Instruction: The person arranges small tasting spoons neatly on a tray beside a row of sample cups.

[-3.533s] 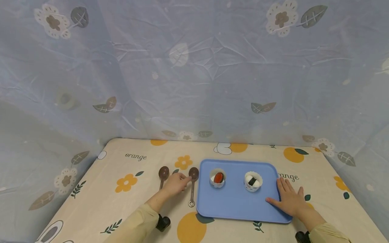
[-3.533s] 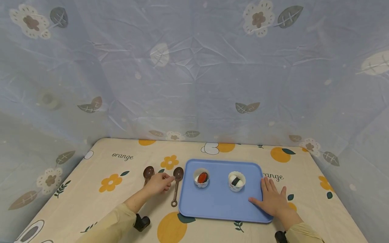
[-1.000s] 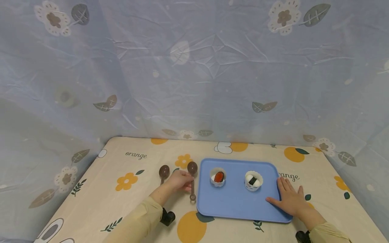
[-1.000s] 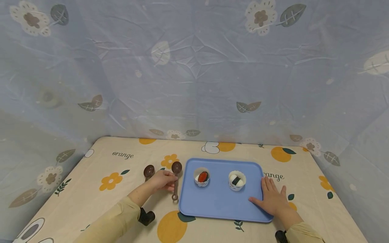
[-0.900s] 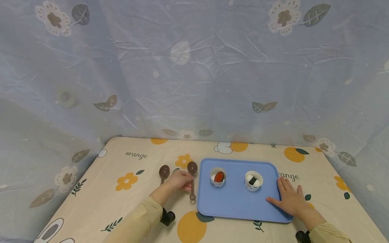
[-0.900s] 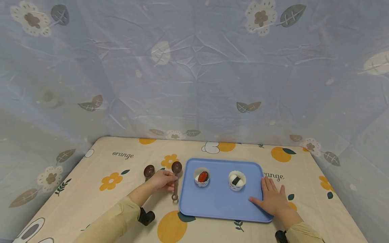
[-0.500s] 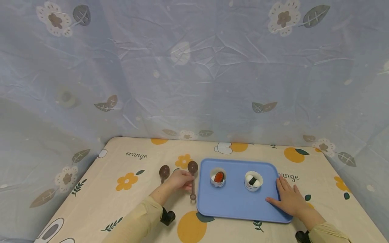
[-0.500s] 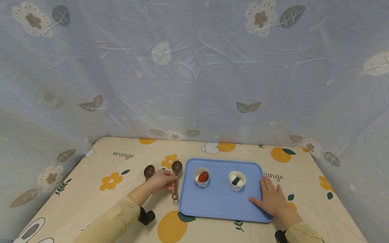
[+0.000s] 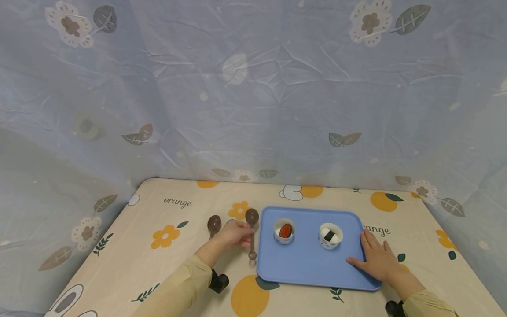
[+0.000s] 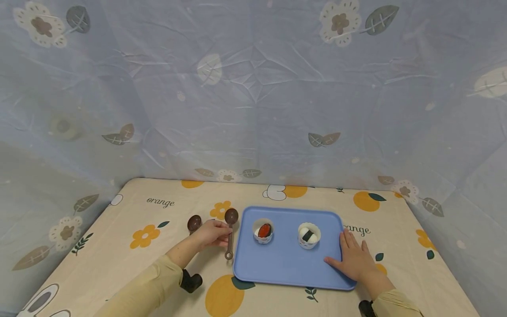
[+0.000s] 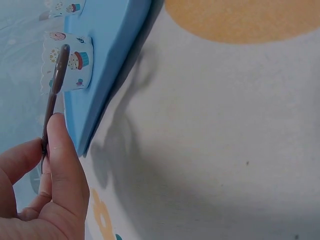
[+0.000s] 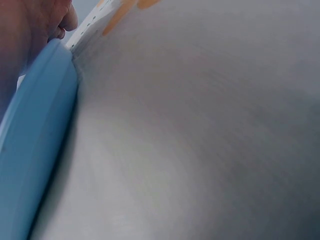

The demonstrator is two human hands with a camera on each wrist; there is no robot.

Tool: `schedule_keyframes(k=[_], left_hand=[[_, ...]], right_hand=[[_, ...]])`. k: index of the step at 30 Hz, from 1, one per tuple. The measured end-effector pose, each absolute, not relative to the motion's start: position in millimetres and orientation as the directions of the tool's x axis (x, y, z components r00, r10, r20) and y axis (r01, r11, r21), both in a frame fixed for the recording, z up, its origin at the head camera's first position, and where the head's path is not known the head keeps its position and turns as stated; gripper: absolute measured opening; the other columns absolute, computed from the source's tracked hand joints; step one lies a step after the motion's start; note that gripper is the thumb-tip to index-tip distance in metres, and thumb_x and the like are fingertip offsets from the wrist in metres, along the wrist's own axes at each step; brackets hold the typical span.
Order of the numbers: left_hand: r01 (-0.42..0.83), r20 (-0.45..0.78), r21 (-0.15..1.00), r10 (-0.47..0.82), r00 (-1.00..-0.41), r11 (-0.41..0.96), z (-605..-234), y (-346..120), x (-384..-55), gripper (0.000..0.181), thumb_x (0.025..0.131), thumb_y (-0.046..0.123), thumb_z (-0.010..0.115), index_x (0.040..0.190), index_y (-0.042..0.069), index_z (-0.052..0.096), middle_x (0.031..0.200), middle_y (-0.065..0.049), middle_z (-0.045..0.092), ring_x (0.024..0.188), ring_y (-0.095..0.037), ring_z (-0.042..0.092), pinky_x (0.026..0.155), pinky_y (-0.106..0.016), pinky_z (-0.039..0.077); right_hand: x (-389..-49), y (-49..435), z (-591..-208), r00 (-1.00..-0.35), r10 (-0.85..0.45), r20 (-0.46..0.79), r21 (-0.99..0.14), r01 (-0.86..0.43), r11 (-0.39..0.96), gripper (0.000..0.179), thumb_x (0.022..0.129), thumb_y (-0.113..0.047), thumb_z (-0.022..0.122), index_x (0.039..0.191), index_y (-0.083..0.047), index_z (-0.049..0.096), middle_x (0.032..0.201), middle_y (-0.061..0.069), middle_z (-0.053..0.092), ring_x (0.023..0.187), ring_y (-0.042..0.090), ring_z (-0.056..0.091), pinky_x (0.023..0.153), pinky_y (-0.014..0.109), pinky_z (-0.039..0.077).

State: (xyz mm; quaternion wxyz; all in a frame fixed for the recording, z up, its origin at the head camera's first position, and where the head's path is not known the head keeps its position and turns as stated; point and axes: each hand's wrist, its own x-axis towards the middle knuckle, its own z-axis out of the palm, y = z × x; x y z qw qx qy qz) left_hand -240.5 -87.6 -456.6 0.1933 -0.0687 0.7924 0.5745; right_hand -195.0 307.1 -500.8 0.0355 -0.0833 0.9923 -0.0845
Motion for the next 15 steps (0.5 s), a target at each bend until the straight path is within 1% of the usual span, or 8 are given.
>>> schedule_keyframes(k=[8,15], left_hand=[[-0.344,-0.398,0.881,0.118,-0.91,0.324,-451.5,-85.4,-241.6,0.022,0.09,0.006,0.055,0.106,-0.009,0.06,0.072,-0.004,0.059,0.06,-0.008,0.059,0.063,-0.024,0.059],[-0.352,-0.405,0.884,0.129,-0.905,0.308,-448.9,-83.2,-242.7,0.024,0.09,0.007,0.056,0.108,-0.009,0.059,0.076,-0.006,0.06,0.062,-0.009,0.06,0.064,-0.024,0.059]], right_hand=[[-194.4,306.7,-502.4,-0.985,-0.172,-0.032,-0.139,-0.166,0.976,0.102,0.078,-0.064,0.056,0.135,0.017,0.03,0.144,0.036,0.025,0.131,0.05,0.029,0.103,0.073,0.02],[-193.9,305.7,-500.3,-0.985,-0.166,-0.037,-0.143,-0.159,0.977,0.102,0.078,-0.064,0.056,0.135,0.017,0.029,0.144,0.036,0.024,0.131,0.05,0.029,0.103,0.073,0.02]])
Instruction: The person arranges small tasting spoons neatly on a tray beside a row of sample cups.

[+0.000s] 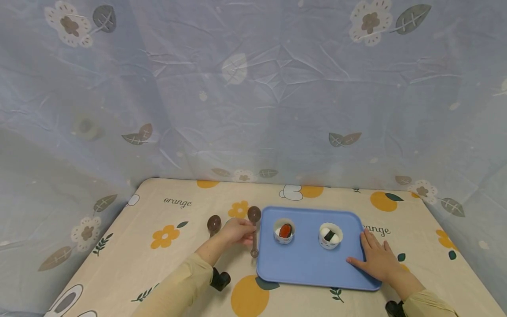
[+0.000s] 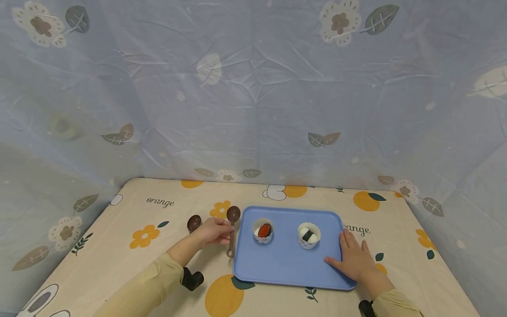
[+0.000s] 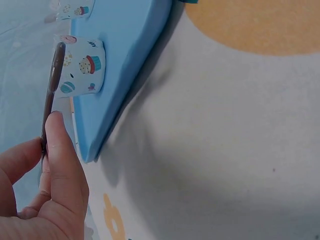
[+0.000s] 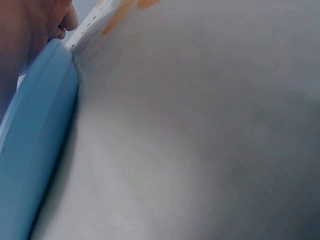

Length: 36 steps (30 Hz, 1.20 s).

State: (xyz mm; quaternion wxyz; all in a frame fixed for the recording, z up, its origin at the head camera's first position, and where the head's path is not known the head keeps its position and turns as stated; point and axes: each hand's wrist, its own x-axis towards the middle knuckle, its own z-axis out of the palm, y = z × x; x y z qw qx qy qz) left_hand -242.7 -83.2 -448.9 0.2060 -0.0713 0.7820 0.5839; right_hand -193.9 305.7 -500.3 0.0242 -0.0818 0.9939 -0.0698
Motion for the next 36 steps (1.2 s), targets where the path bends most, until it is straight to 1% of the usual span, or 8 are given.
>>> schedule_keyframes(k=[6,16,20,29,36], left_hand=[[-0.359,-0.412,0.887,0.149,-0.899,0.289,-447,-81,-245,0.026,0.09,0.008,0.056,0.11,-0.007,0.059,0.079,-0.006,0.06,0.065,-0.009,0.061,0.066,-0.024,0.06],[-0.356,-0.404,0.906,0.216,-0.889,0.231,-441,-73,-244,0.026,0.089,0.004,0.056,0.111,-0.011,0.057,0.073,-0.002,0.056,0.061,-0.007,0.059,0.063,-0.021,0.059],[-0.359,-0.41,0.902,0.217,-0.886,0.239,-439,-70,-244,0.025,0.09,0.005,0.056,0.11,-0.009,0.058,0.074,-0.001,0.056,0.062,-0.007,0.058,0.064,-0.021,0.059],[-0.366,-0.421,0.898,0.235,-0.876,0.245,-436,-61,-245,0.023,0.089,0.006,0.057,0.108,-0.007,0.059,0.076,-0.002,0.058,0.065,-0.009,0.059,0.066,-0.023,0.059],[-0.363,-0.417,0.903,0.265,-0.87,0.227,-432,-51,-244,0.025,0.088,0.004,0.058,0.111,-0.008,0.058,0.078,-0.005,0.061,0.063,-0.008,0.059,0.065,-0.023,0.06]], right_hand=[[-193,305,-498,-0.985,-0.161,-0.06,-0.16,-0.15,0.976,0.103,0.078,-0.063,0.056,0.136,0.017,0.028,0.145,0.036,0.023,0.132,0.05,0.027,0.104,0.073,0.018],[-193,305,-496,-0.984,-0.167,-0.063,-0.177,-0.153,0.972,0.102,0.079,-0.063,0.056,0.136,0.016,0.028,0.145,0.036,0.022,0.132,0.05,0.027,0.104,0.073,0.017],[-191,303,-494,-0.984,-0.167,-0.063,-0.17,-0.154,0.973,0.101,0.079,-0.063,0.056,0.136,0.016,0.029,0.145,0.036,0.023,0.132,0.05,0.027,0.104,0.073,0.018],[-192,303,-494,-0.984,-0.154,-0.085,-0.177,-0.137,0.975,0.102,0.079,-0.062,0.056,0.137,0.017,0.026,0.145,0.036,0.021,0.133,0.05,0.024,0.105,0.073,0.015],[-192,302,-493,-0.985,-0.162,-0.061,-0.156,-0.151,0.976,0.1,0.079,-0.061,0.057,0.136,0.017,0.029,0.145,0.036,0.024,0.132,0.05,0.028,0.104,0.073,0.02]])
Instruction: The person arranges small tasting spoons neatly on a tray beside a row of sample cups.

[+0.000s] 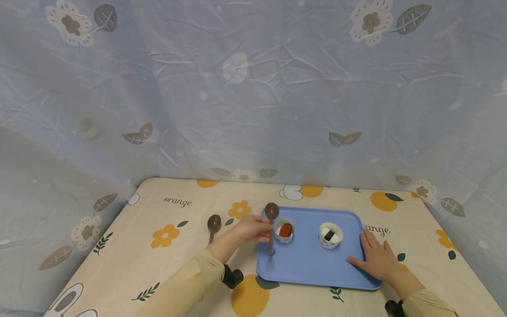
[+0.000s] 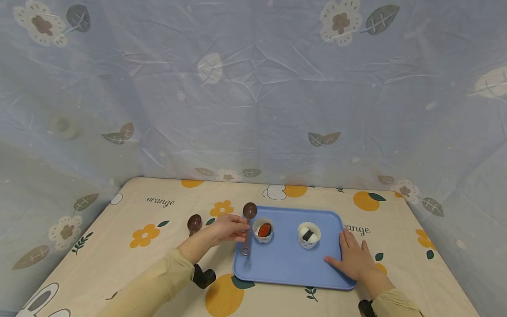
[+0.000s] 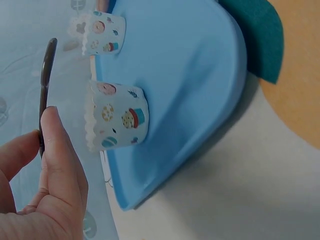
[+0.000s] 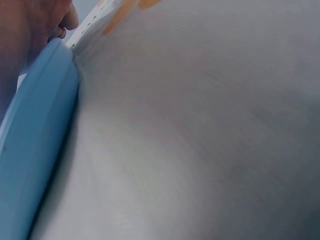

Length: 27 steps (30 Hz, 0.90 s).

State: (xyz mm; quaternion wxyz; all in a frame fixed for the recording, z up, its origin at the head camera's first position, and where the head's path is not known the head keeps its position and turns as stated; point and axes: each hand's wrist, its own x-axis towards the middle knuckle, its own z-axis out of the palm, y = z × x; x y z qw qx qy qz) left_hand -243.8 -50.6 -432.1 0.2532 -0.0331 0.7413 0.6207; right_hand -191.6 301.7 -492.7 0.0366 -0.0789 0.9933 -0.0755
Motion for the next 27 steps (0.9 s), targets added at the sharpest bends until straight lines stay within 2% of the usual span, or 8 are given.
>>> schedule_keyframes(k=[12,17,27], left_hand=[[-0.345,-0.398,0.912,0.284,-0.872,0.22,-431,-34,-242,0.027,0.086,0.001,0.06,0.111,-0.008,0.059,0.087,-0.01,0.065,0.064,-0.008,0.061,0.068,-0.026,0.06],[-0.346,-0.389,0.919,0.298,-0.872,0.188,-430,-24,-241,0.026,0.085,0.0,0.061,0.109,-0.01,0.059,0.083,-0.008,0.065,0.062,-0.007,0.062,0.066,-0.025,0.06],[-0.334,-0.362,0.932,0.313,-0.878,0.141,-429,-4,-237,0.028,0.085,-0.002,0.06,0.111,-0.012,0.057,0.081,-0.005,0.062,0.063,-0.006,0.059,0.068,-0.025,0.06]], right_hand=[[-192,303,-496,-0.985,-0.162,-0.061,-0.156,-0.151,0.976,0.101,0.08,-0.062,0.056,0.136,0.017,0.028,0.145,0.036,0.023,0.132,0.05,0.028,0.104,0.073,0.019],[-192,303,-496,-0.986,-0.162,-0.044,-0.145,-0.154,0.977,0.101,0.078,-0.062,0.057,0.135,0.017,0.03,0.143,0.036,0.026,0.131,0.05,0.03,0.103,0.072,0.022],[-193,303,-496,-0.986,-0.155,-0.053,-0.169,-0.145,0.975,0.101,0.078,-0.062,0.058,0.136,0.016,0.029,0.145,0.036,0.024,0.132,0.05,0.027,0.104,0.073,0.02]])
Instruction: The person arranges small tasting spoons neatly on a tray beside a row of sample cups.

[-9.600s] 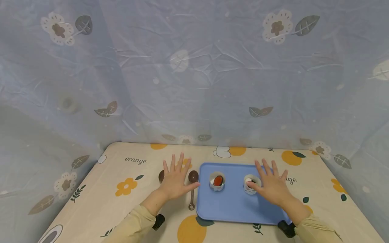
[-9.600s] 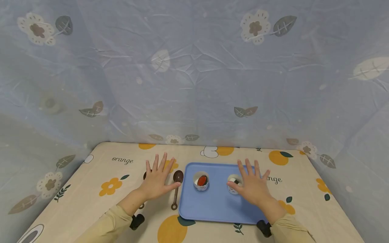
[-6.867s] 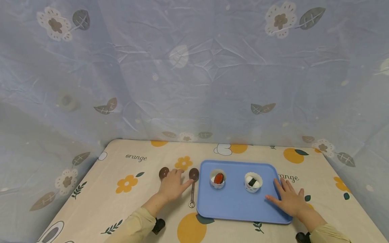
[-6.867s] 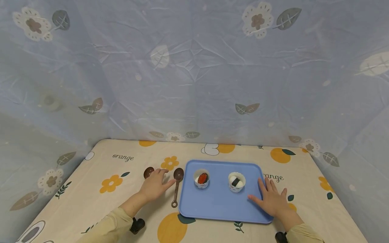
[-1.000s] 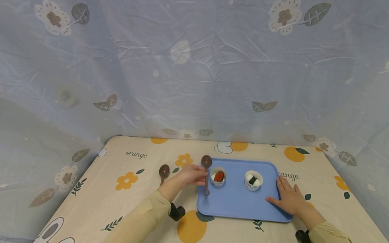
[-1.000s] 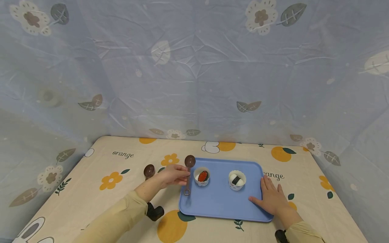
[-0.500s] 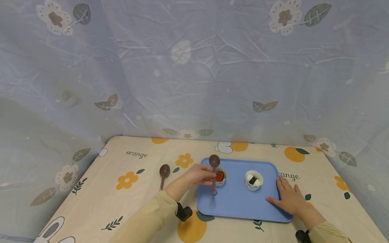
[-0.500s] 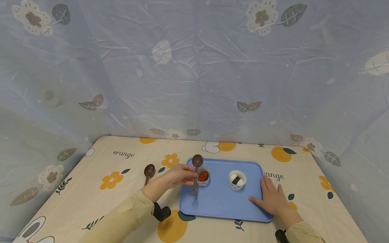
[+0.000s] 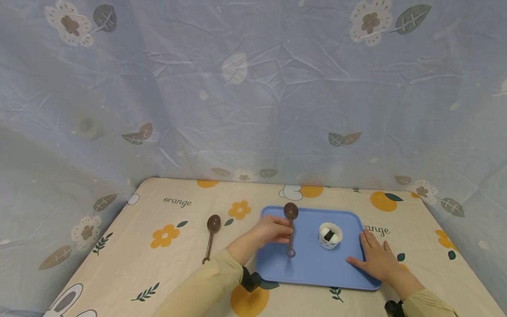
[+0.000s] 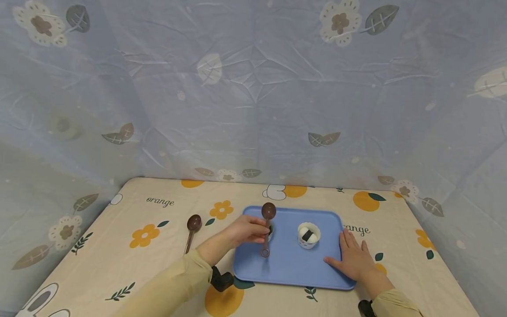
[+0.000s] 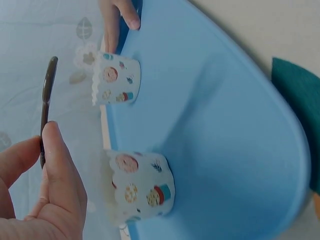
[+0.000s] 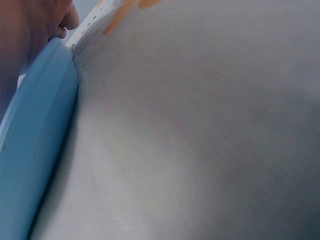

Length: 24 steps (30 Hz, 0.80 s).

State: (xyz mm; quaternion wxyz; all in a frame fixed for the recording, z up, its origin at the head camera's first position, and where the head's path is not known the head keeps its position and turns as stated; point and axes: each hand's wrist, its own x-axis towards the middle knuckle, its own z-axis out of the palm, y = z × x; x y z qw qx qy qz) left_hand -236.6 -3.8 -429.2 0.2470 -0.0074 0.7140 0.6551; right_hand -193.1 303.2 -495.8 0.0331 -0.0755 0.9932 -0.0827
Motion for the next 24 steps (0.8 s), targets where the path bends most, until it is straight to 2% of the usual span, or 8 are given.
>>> schedule_keyframes(k=[8,17,24], left_hand=[[-0.324,-0.34,0.94,0.306,-0.889,0.103,-429,11,-232,0.027,0.082,-0.004,0.062,0.107,-0.012,0.059,0.074,-0.004,0.059,0.059,-0.006,0.059,0.066,-0.025,0.06],[-0.275,-0.305,0.951,0.268,-0.914,0.145,-434,24,-227,0.025,0.081,0.0,0.065,0.104,-0.009,0.064,0.08,-0.011,0.067,0.058,-0.006,0.059,0.061,-0.023,0.059],[-0.236,-0.264,0.963,0.261,-0.929,0.131,-440,30,-223,0.022,0.079,-0.006,0.065,0.099,-0.014,0.064,0.082,-0.015,0.065,0.055,-0.007,0.06,0.059,-0.024,0.059]], right_hand=[[-194,304,-497,-0.986,-0.158,-0.051,-0.161,-0.148,0.976,0.102,0.078,-0.063,0.057,0.136,0.017,0.029,0.144,0.036,0.024,0.132,0.05,0.028,0.103,0.073,0.02],[-194,305,-497,-0.987,-0.154,-0.053,-0.168,-0.143,0.975,0.103,0.078,-0.065,0.056,0.137,0.015,0.028,0.145,0.035,0.024,0.132,0.05,0.027,0.103,0.073,0.019],[-194,305,-499,-0.987,-0.153,-0.054,-0.169,-0.142,0.975,0.104,0.077,-0.065,0.056,0.137,0.016,0.028,0.145,0.035,0.023,0.132,0.05,0.026,0.104,0.073,0.019]])
